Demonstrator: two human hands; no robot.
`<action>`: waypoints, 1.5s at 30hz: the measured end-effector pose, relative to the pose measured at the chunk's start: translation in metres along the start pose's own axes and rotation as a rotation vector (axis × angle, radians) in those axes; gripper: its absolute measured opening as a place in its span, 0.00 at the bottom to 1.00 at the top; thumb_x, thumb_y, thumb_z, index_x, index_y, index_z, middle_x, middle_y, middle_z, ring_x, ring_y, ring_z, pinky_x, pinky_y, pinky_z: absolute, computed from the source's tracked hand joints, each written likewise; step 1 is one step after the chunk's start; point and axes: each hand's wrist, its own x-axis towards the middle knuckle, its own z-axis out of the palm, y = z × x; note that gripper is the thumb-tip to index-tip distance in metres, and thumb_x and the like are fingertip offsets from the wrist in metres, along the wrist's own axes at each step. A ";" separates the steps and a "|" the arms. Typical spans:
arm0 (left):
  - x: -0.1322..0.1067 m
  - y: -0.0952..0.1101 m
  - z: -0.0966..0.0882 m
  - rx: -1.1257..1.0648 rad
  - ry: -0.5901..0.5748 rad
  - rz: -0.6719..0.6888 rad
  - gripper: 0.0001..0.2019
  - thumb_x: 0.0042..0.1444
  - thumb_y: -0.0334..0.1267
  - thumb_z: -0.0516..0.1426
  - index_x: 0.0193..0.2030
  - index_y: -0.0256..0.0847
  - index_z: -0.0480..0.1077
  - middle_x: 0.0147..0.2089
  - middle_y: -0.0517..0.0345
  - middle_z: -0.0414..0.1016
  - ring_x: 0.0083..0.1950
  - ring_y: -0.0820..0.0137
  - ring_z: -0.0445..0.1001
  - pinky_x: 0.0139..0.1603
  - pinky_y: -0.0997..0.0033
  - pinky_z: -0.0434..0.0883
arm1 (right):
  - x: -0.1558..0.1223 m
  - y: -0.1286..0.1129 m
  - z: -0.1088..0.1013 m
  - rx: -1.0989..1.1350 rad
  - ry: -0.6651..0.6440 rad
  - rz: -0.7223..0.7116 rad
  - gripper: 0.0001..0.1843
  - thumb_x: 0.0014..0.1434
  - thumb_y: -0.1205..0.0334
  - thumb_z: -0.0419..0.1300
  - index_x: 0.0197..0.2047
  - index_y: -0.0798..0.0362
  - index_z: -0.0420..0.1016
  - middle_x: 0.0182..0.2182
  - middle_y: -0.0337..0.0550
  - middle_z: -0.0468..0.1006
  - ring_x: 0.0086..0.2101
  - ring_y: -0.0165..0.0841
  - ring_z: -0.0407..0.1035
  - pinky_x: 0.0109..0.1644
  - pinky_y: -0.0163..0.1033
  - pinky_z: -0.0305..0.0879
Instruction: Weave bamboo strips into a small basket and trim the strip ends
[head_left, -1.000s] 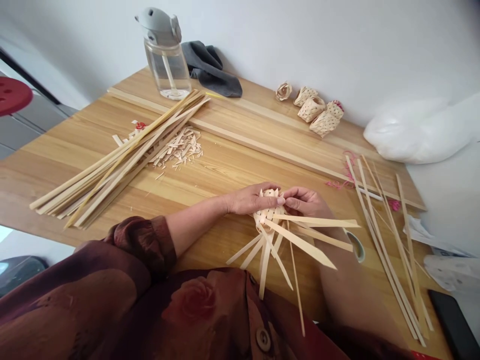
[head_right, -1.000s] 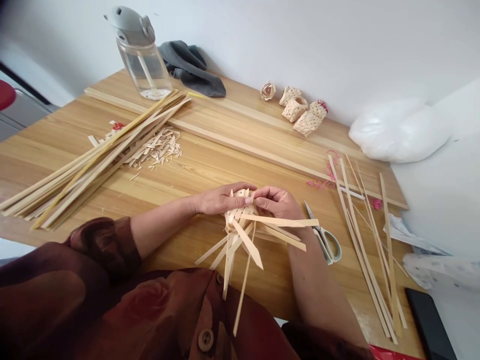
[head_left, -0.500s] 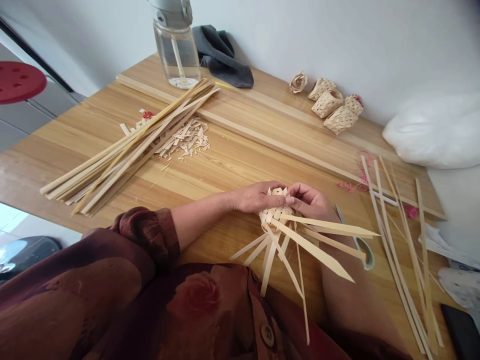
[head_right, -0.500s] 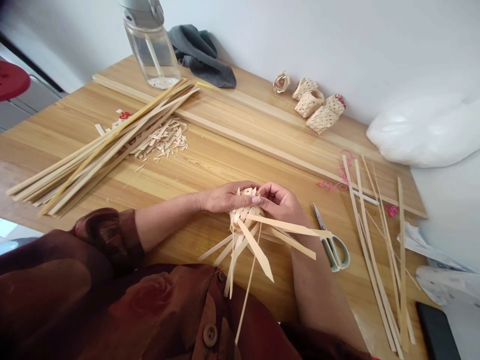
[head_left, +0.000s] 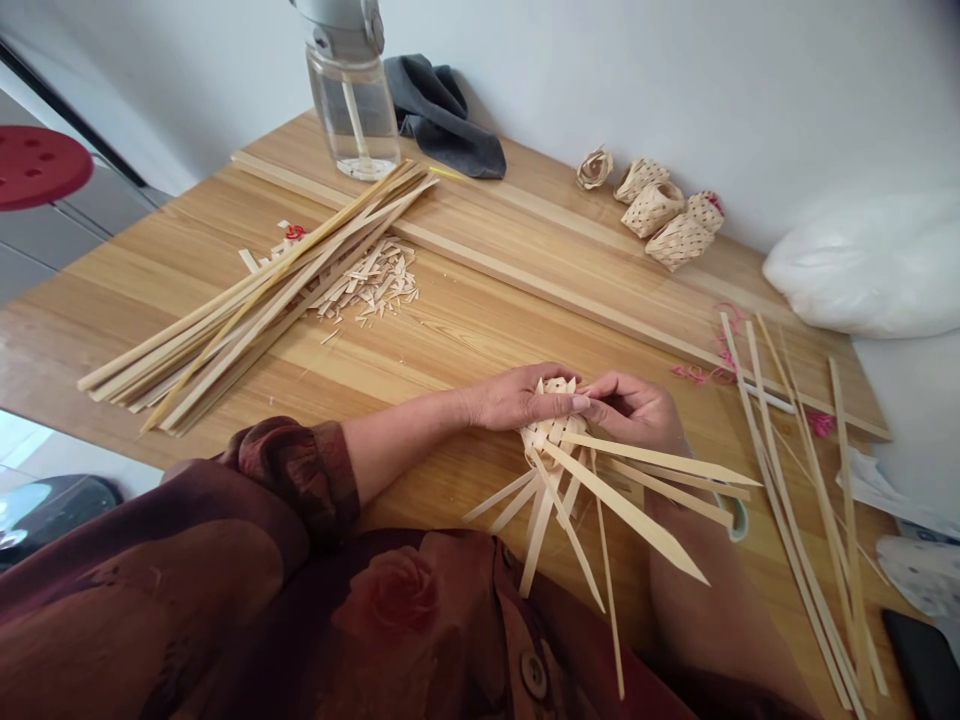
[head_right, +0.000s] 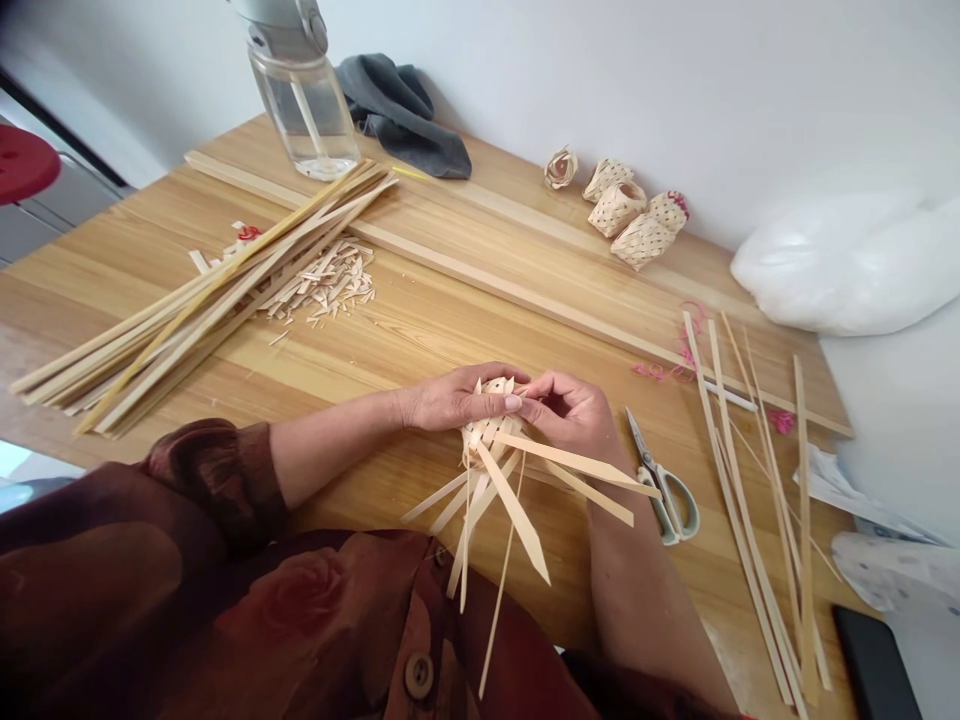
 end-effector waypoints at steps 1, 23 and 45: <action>0.000 0.000 0.000 0.000 0.000 -0.007 0.32 0.59 0.62 0.60 0.57 0.36 0.71 0.49 0.50 0.77 0.48 0.65 0.75 0.49 0.66 0.72 | 0.000 0.000 0.000 -0.011 -0.021 -0.003 0.18 0.49 0.46 0.78 0.30 0.49 0.80 0.30 0.42 0.82 0.31 0.34 0.73 0.34 0.39 0.71; 0.003 -0.001 0.003 -0.032 -0.053 -0.007 0.27 0.53 0.62 0.65 0.43 0.38 0.68 0.36 0.59 0.71 0.37 0.72 0.70 0.37 0.72 0.69 | 0.013 0.016 -0.006 0.050 0.067 -0.140 0.20 0.51 0.44 0.76 0.27 0.47 0.75 0.29 0.40 0.78 0.29 0.33 0.70 0.37 0.42 0.69; -0.001 0.001 0.007 -0.063 -0.068 -0.003 0.27 0.54 0.61 0.65 0.45 0.37 0.69 0.36 0.59 0.70 0.36 0.72 0.68 0.38 0.70 0.67 | 0.016 0.034 -0.003 0.242 0.000 -0.115 0.18 0.54 0.47 0.76 0.28 0.49 0.77 0.26 0.37 0.75 0.27 0.30 0.68 0.33 0.36 0.67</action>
